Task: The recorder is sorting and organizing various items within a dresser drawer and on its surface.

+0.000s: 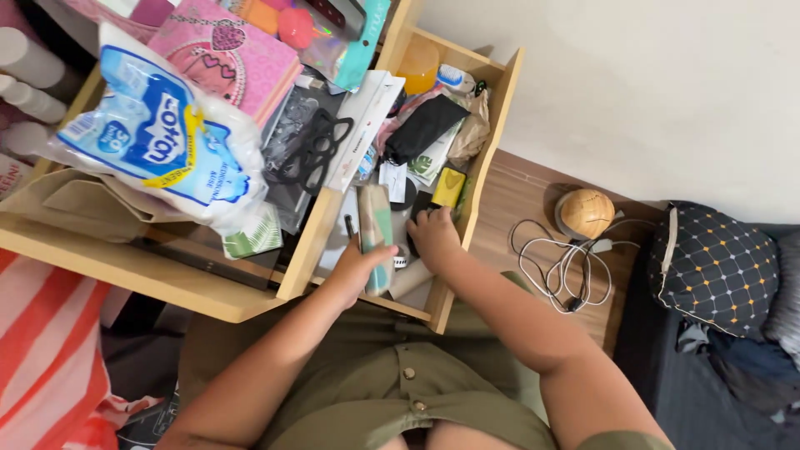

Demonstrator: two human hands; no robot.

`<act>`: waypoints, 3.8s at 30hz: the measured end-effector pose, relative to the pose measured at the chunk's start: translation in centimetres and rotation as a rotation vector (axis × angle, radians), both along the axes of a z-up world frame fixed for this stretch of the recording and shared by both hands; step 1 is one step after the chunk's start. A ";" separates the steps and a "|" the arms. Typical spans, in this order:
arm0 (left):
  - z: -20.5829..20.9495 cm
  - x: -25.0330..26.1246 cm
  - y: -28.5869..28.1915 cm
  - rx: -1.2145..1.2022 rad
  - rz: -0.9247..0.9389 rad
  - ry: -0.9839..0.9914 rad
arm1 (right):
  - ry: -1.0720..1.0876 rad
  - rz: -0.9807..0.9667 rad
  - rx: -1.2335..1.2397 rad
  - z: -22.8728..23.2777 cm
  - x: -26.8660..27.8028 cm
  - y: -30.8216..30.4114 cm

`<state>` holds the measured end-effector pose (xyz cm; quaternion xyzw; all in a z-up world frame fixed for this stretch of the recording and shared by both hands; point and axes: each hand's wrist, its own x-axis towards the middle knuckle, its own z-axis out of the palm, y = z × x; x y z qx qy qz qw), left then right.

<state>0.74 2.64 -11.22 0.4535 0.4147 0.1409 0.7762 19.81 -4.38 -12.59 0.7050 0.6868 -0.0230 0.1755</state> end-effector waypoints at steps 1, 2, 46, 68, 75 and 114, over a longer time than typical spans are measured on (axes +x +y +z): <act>0.7 -0.5 -0.3 0.002 -0.047 -0.010 | -0.054 0.008 -0.053 0.1 -0.4 0.1; 1.4 -1.0 -0.5 0.004 -0.094 -0.020 | -0.108 0.016 -0.107 0.2 -0.7 0.2; 4.1 -3.0 -1.3 0.149 -0.250 -0.356 | -0.129 -0.321 0.289 -0.4 17.4 8.4; 8.4 -6.1 -3.7 0.224 -0.296 -0.451 | 2.277 -0.668 0.289 13.7 6.9 -4.0; 16.1 -9.6 -6.5 0.444 -0.290 -0.536 | 2.371 -0.527 0.432 13.2 3.1 -8.0; 32.9 -2.0 23.6 2.010 -0.572 0.548 | 0.745 0.034 0.751 24.3 1.1 18.5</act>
